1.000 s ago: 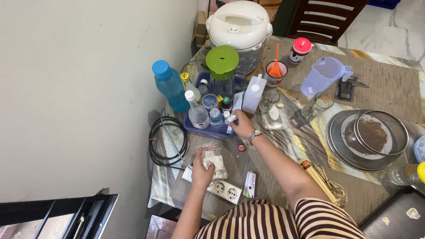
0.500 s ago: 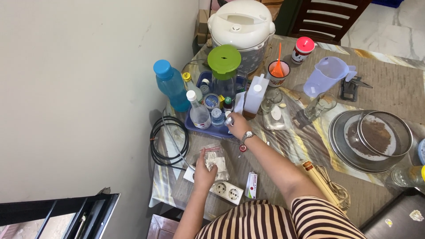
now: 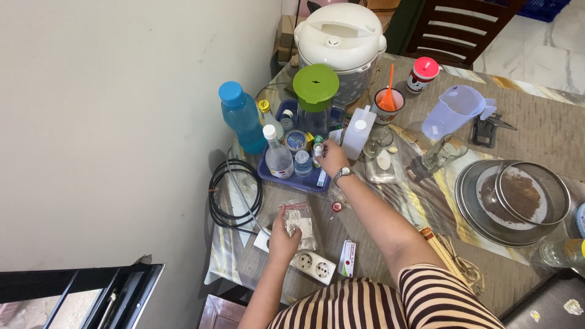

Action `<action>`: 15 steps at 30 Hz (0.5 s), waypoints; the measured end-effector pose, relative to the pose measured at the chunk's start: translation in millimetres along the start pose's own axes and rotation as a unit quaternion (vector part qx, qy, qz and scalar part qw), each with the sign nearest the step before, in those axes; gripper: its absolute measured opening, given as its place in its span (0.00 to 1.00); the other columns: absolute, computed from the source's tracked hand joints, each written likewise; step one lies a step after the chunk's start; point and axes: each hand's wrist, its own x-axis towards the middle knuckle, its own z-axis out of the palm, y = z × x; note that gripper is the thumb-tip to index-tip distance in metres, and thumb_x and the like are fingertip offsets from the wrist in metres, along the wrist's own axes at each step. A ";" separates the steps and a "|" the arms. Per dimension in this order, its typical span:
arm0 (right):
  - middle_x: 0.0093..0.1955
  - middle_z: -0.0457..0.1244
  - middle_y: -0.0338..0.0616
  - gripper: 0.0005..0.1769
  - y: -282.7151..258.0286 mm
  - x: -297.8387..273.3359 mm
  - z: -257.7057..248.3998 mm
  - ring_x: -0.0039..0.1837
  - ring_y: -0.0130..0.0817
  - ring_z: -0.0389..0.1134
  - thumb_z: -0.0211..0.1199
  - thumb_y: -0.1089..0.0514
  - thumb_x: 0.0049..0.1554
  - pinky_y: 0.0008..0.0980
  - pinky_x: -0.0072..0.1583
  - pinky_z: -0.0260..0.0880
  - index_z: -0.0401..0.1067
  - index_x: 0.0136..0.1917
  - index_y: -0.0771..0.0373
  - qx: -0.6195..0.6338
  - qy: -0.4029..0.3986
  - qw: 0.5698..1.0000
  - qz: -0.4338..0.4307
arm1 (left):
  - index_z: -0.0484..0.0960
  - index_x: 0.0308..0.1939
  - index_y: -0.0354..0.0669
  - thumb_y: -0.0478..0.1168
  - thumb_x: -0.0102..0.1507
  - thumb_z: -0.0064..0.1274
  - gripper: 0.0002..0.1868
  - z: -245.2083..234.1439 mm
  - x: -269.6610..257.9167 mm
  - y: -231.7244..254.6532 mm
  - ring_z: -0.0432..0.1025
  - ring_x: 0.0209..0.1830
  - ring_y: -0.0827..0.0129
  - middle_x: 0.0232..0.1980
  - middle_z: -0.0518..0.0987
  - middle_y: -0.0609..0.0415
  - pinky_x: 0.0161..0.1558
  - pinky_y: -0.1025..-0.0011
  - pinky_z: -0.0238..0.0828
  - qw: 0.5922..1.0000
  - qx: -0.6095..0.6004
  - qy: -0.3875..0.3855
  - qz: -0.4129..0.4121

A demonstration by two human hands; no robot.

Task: Organizing various supplies including medicine packets, bottles, and a laptop on a cluttered dining table.

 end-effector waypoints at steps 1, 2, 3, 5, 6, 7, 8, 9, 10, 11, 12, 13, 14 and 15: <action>0.47 0.71 0.52 0.21 -0.7 -1.3 1.0 0.49 0.46 0.74 0.75 0.57 0.49 0.41 0.52 0.74 0.71 0.53 0.63 0.000 0.001 1.000 0.000 | 0.57 0.77 0.48 0.34 0.56 0.59 0.46 0.1 -0.1 -1.0 0.63 0.72 0.48 0.73 0.66 0.40 0.68 0.62 0.62 1.000 0.000 0.000 0.001; 0.47 0.71 0.51 0.21 -1.3 -2.7 1.9 0.50 0.45 0.74 0.75 0.56 0.49 0.40 0.52 0.74 0.71 0.52 0.63 0.005 -0.012 1.000 0.009 | 0.57 0.77 0.48 0.34 0.56 0.59 0.46 0.4 -0.2 -1.8 0.64 0.72 0.48 0.73 0.66 0.41 0.67 0.62 0.63 1.000 0.006 0.002 0.002; 0.47 0.72 0.50 0.21 -1.7 -3.3 2.0 0.50 0.45 0.74 0.75 0.56 0.49 0.40 0.52 0.74 0.71 0.52 0.63 0.010 -0.025 0.999 0.019 | 0.58 0.76 0.47 0.35 0.56 0.59 0.45 1.2 0.2 -2.3 0.65 0.71 0.48 0.73 0.67 0.41 0.67 0.62 0.64 1.000 0.011 0.003 0.004; 0.48 0.72 0.50 0.21 2.2 -4.2 4.6 0.50 0.45 0.74 0.75 0.56 0.50 0.40 0.53 0.74 0.71 0.53 0.63 0.012 -0.026 0.999 0.024 | 0.58 0.76 0.48 0.35 0.56 0.59 0.45 0.9 -0.3 -1.1 0.65 0.71 0.48 0.72 0.67 0.41 0.67 0.62 0.65 1.000 0.010 0.002 0.003; 0.48 0.72 0.50 0.21 4.1 -5.1 6.6 0.51 0.44 0.75 0.74 0.56 0.50 0.40 0.53 0.74 0.71 0.53 0.63 0.015 -0.028 0.999 0.030 | 0.58 0.76 0.48 0.35 0.55 0.59 0.45 0.4 -0.8 -0.9 0.65 0.71 0.48 0.72 0.67 0.41 0.66 0.61 0.65 1.000 0.009 0.000 0.002; 0.48 0.72 0.50 0.21 2.4 -6.2 5.4 0.51 0.44 0.75 0.74 0.56 0.50 0.40 0.53 0.74 0.71 0.53 0.63 0.015 -0.028 0.999 0.031 | 0.58 0.76 0.48 0.35 0.55 0.59 0.45 1.4 0.2 -3.6 0.65 0.71 0.48 0.72 0.67 0.41 0.66 0.61 0.65 1.000 0.010 0.000 0.002; 0.50 0.71 0.51 0.22 0.8 -7.2 4.2 0.52 0.45 0.74 0.74 0.57 0.49 0.40 0.54 0.74 0.71 0.54 0.63 0.020 -0.027 0.999 0.026 | 0.58 0.76 0.47 0.35 0.55 0.59 0.46 2.5 1.2 -6.2 0.65 0.71 0.47 0.72 0.67 0.40 0.66 0.61 0.65 1.000 0.010 0.007 0.019; 0.51 0.71 0.52 0.24 -0.5 -9.4 3.1 0.53 0.46 0.74 0.74 0.58 0.48 0.40 0.55 0.74 0.70 0.55 0.64 0.025 -0.026 0.999 0.022 | 0.58 0.76 0.46 0.34 0.55 0.60 0.46 3.8 1.1 -9.1 0.64 0.71 0.46 0.72 0.67 0.39 0.66 0.61 0.64 0.999 0.010 0.013 0.037; 0.51 0.71 0.52 0.24 -5.4 -12.4 0.3 0.53 0.46 0.74 0.74 0.58 0.48 0.40 0.55 0.74 0.70 0.55 0.64 0.026 -0.026 0.999 0.023 | 0.58 0.76 0.46 0.34 0.55 0.60 0.46 3.4 0.4 -8.6 0.64 0.71 0.46 0.72 0.67 0.39 0.66 0.61 0.64 0.999 0.010 0.013 0.036; 0.52 0.70 0.53 0.25 -10.5 -14.0 -2.8 0.54 0.48 0.73 0.74 0.58 0.48 0.41 0.55 0.73 0.69 0.56 0.64 0.025 -0.028 0.999 0.027 | 0.58 0.76 0.46 0.34 0.55 0.60 0.46 3.2 1.0 -7.8 0.64 0.71 0.46 0.72 0.67 0.39 0.66 0.61 0.64 0.999 0.009 0.014 0.038; 0.53 0.70 0.54 0.26 -15.7 -15.7 -6.1 0.55 0.49 0.73 0.74 0.58 0.48 0.42 0.56 0.73 0.69 0.57 0.64 0.023 -0.030 0.999 0.030 | 0.58 0.76 0.46 0.34 0.55 0.60 0.46 3.0 1.4 -6.8 0.64 0.71 0.46 0.72 0.67 0.39 0.66 0.60 0.64 0.999 0.008 0.015 0.040; 0.53 0.70 0.54 0.26 -16.1 -15.8 -6.2 0.55 0.49 0.73 0.74 0.58 0.48 0.42 0.56 0.73 0.69 0.57 0.64 0.024 -0.029 0.999 0.030 | 0.58 0.76 0.46 0.34 0.55 0.60 0.46 1.7 0.7 -3.4 0.64 0.71 0.46 0.72 0.67 0.39 0.66 0.60 0.64 0.999 0.008 0.015 0.042; 0.53 0.70 0.55 0.26 -16.5 -16.0 -6.4 0.56 0.51 0.72 0.74 0.58 0.49 0.43 0.56 0.72 0.68 0.57 0.64 0.013 -0.030 0.999 0.037 | 0.57 0.76 0.48 0.35 0.55 0.59 0.46 0.5 -0.1 0.1 0.65 0.71 0.47 0.72 0.68 0.40 0.66 0.61 0.64 1.000 0.012 0.006 0.018; 0.53 0.70 0.56 0.26 -16.8 -16.0 -6.3 0.56 0.53 0.72 0.74 0.58 0.49 0.44 0.56 0.72 0.68 0.57 0.64 0.003 -0.030 0.999 0.044 | 0.57 0.77 0.49 0.35 0.55 0.59 0.46 -0.8 -0.6 3.3 0.66 0.70 0.49 0.71 0.68 0.41 0.66 0.62 0.65 1.000 0.016 -0.002 -0.006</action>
